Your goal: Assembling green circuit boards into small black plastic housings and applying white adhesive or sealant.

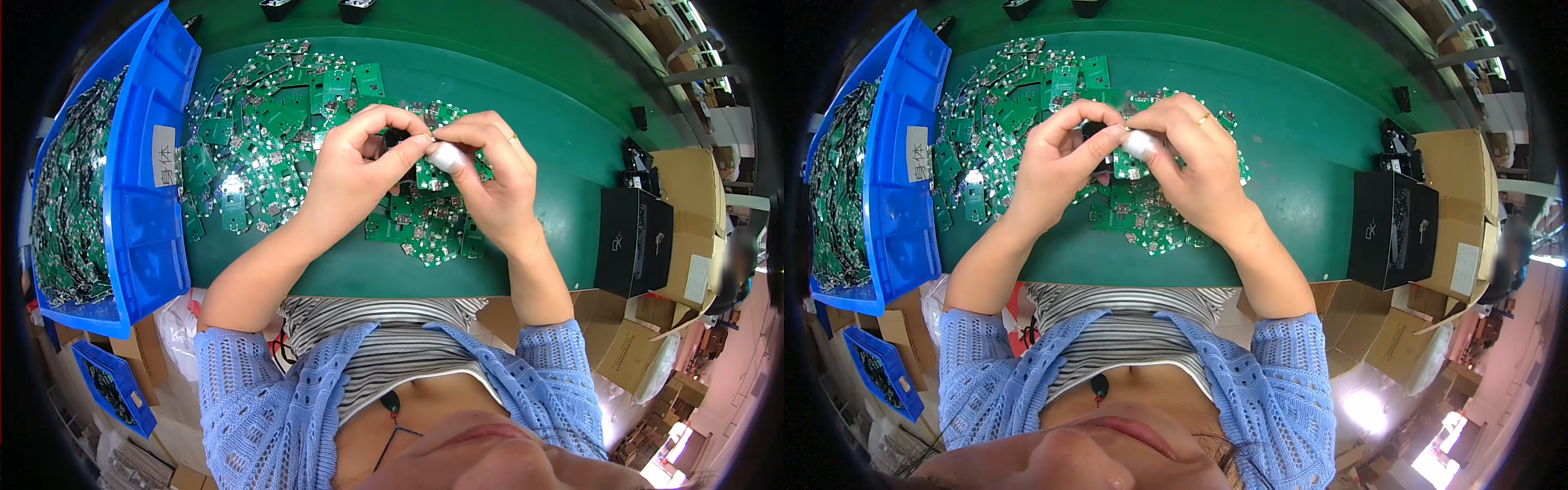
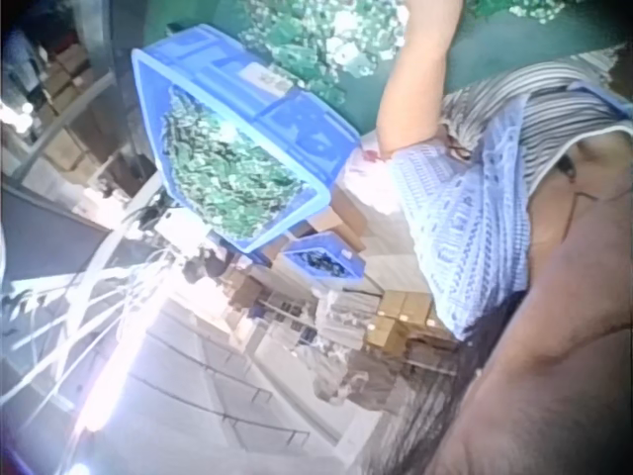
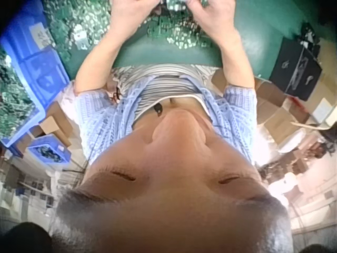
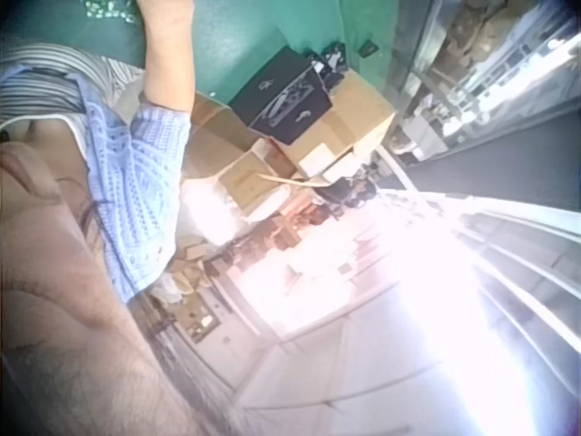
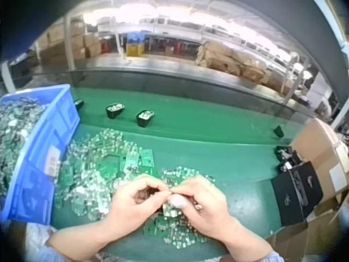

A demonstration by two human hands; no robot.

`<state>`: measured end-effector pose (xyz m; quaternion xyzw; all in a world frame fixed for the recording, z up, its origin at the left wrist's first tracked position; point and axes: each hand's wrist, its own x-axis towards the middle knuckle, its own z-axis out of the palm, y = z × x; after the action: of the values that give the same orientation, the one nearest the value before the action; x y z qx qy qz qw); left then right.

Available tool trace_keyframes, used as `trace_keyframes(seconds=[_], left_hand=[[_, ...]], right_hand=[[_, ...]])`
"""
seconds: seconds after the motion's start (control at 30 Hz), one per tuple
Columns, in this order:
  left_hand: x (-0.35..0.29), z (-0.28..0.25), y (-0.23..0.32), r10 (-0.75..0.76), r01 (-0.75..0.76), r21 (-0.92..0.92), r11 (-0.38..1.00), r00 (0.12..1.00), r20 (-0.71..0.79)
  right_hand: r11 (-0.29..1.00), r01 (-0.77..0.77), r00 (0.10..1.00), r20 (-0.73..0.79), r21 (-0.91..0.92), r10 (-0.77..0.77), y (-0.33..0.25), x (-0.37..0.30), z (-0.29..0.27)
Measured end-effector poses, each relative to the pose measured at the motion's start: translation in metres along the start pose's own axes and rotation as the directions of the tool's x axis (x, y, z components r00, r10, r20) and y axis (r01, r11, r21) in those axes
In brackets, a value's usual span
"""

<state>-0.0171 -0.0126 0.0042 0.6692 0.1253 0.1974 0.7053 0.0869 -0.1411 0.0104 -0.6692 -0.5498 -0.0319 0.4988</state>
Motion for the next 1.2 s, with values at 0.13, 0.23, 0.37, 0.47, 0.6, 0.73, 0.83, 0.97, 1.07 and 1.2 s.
trace_keyframes(seconds=[0.13,0.23,0.37,0.47,0.6,0.73,0.83,0.97,1.07,1.2], left_hand=[[0.001,-0.004,0.006,-0.260,0.274,-0.143,0.951,0.959,0.110],[0.002,-0.005,0.004,-0.268,0.283,-0.143,0.948,0.957,0.112],[0.000,0.002,-0.001,-0.102,0.097,-0.113,0.989,0.994,-0.038],[-0.002,0.006,0.002,0.137,-0.115,0.137,0.984,0.977,-0.163],[-0.001,0.001,-0.005,0.289,-0.232,0.361,0.903,0.951,-0.112],[-0.003,0.003,0.001,0.354,-0.275,0.417,0.866,0.927,-0.124],[-0.001,0.003,0.000,0.401,-0.310,0.464,0.830,0.910,-0.109],[-0.002,0.003,0.000,0.439,-0.337,0.500,0.798,0.893,-0.099],[-0.003,0.004,0.000,0.466,-0.352,0.529,0.772,0.880,-0.095],[-0.005,0.005,0.001,0.472,-0.353,0.551,0.756,0.878,-0.085]], right_hand=[[0.997,0.062,0.998,0.019,0.035,-0.063,0.008,0.002,-0.002],[0.987,0.131,0.991,0.043,-0.089,-0.128,0.010,0.003,-0.002],[0.983,0.075,0.996,-0.033,-0.166,-0.082,0.007,0.000,-0.002],[0.978,0.080,0.995,-0.040,-0.192,-0.089,0.006,-0.003,0.000],[0.969,0.109,0.992,-0.044,-0.220,-0.121,0.009,-0.005,0.005],[0.956,0.172,0.982,-0.035,-0.238,-0.185,0.008,-0.004,0.004],[0.935,0.254,0.964,-0.019,-0.249,-0.267,0.012,-0.001,0.005],[0.926,0.266,0.960,-0.016,-0.268,-0.280,0.012,-0.002,0.006],[0.911,0.293,0.951,-0.009,-0.290,-0.309,0.012,-0.004,0.006],[0.891,0.329,0.940,0.018,-0.314,-0.341,0.012,-0.005,0.006]])
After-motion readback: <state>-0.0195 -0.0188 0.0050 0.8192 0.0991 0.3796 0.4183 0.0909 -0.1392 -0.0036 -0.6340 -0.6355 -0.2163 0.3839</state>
